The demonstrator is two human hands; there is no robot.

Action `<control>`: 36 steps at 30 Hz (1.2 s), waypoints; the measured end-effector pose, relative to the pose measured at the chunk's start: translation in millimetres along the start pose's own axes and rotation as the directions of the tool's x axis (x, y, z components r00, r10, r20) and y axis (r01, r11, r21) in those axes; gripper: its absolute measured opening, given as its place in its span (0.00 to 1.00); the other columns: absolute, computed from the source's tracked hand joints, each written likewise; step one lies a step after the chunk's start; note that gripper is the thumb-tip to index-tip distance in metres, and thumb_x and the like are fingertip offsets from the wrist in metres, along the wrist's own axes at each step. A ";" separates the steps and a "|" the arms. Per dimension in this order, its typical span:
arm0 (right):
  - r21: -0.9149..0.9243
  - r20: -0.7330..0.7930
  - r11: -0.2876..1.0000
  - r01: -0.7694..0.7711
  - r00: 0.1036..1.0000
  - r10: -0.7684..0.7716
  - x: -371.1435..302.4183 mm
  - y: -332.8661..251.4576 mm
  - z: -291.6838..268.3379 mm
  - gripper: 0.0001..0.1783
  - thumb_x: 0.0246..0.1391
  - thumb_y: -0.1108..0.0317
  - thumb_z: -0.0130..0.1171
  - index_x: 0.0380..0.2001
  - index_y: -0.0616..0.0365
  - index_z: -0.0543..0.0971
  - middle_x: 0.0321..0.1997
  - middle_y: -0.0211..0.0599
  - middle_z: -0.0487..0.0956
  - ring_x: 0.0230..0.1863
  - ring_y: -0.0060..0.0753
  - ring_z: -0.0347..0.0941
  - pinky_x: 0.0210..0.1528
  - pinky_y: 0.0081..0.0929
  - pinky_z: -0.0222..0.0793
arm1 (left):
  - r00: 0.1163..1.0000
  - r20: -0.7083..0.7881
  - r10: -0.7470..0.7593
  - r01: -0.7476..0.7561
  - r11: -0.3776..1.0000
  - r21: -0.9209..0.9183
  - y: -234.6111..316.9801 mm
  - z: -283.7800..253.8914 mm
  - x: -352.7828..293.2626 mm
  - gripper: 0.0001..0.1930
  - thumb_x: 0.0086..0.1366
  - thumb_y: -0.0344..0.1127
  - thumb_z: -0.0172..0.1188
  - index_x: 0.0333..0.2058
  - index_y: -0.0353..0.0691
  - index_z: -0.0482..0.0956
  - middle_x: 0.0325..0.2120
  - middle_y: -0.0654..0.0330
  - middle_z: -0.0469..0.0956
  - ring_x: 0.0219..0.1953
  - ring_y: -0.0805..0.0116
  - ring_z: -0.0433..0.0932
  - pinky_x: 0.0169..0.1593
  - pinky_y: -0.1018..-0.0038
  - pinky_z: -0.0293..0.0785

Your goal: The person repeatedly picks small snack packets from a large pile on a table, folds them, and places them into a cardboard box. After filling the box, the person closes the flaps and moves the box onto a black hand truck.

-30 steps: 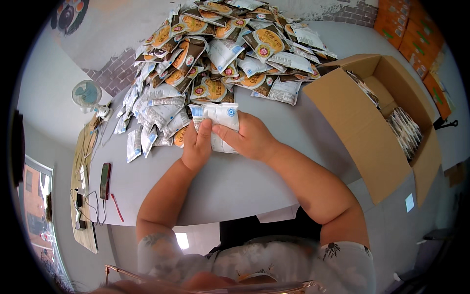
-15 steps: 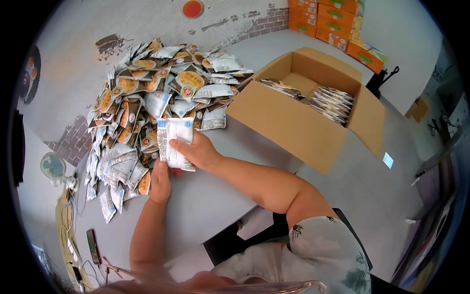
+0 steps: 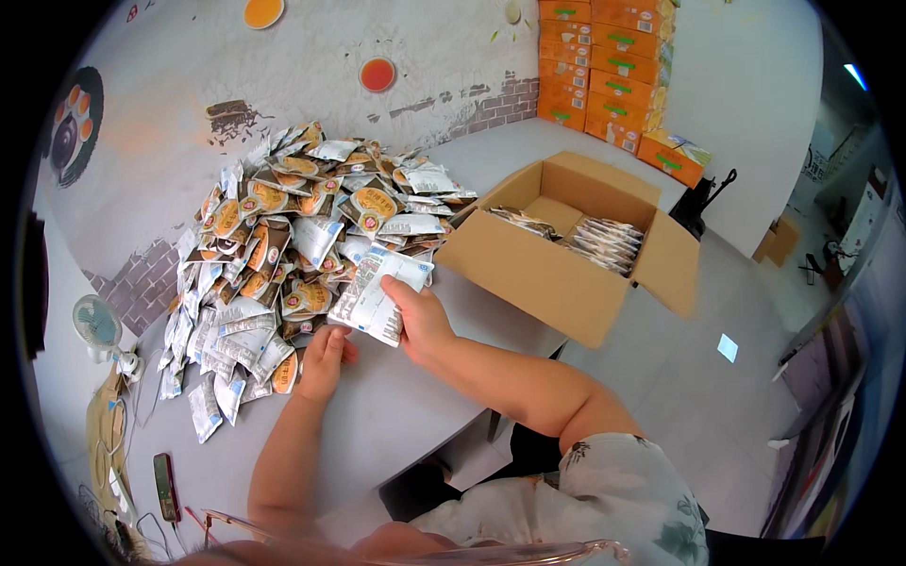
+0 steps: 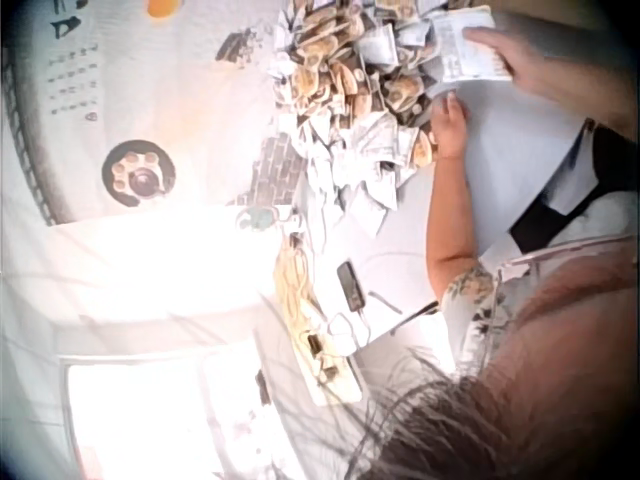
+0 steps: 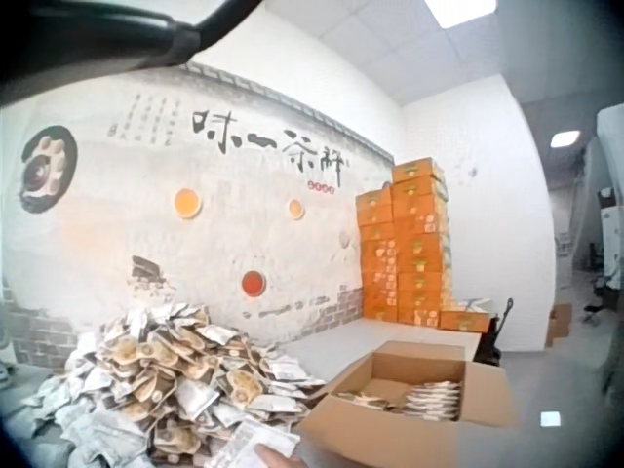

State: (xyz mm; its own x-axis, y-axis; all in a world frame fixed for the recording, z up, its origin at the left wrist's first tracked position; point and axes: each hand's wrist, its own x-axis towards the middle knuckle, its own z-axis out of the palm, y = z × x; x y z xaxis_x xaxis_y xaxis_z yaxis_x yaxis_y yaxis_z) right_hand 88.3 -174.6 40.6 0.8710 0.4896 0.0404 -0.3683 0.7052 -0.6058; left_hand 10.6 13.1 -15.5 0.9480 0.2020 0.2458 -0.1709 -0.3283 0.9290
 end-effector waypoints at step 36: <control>-0.559 -0.219 -0.814 -0.158 0.975 -0.039 180.0 -262.8 -190.9 0.21 0.54 0.54 0.53 0.43 0.57 0.80 0.45 0.50 0.79 0.48 0.52 0.75 0.50 0.42 0.68 | 0.989 0.043 -0.139 0.142 0.988 -0.065 2.0 -2.0 -2.6 0.11 0.68 0.37 0.54 0.39 0.33 0.74 0.28 0.61 0.77 0.31 0.75 0.76 0.38 0.78 0.74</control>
State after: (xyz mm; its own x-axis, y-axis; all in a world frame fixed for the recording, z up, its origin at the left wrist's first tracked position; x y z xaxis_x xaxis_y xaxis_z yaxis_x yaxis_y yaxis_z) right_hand 404.0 -369.7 55.4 0.9348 0.3375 -0.1110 0.3437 -0.9381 0.0421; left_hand 7.3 13.8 -13.8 0.9733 0.2058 0.1019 -0.0519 -0.2353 0.9705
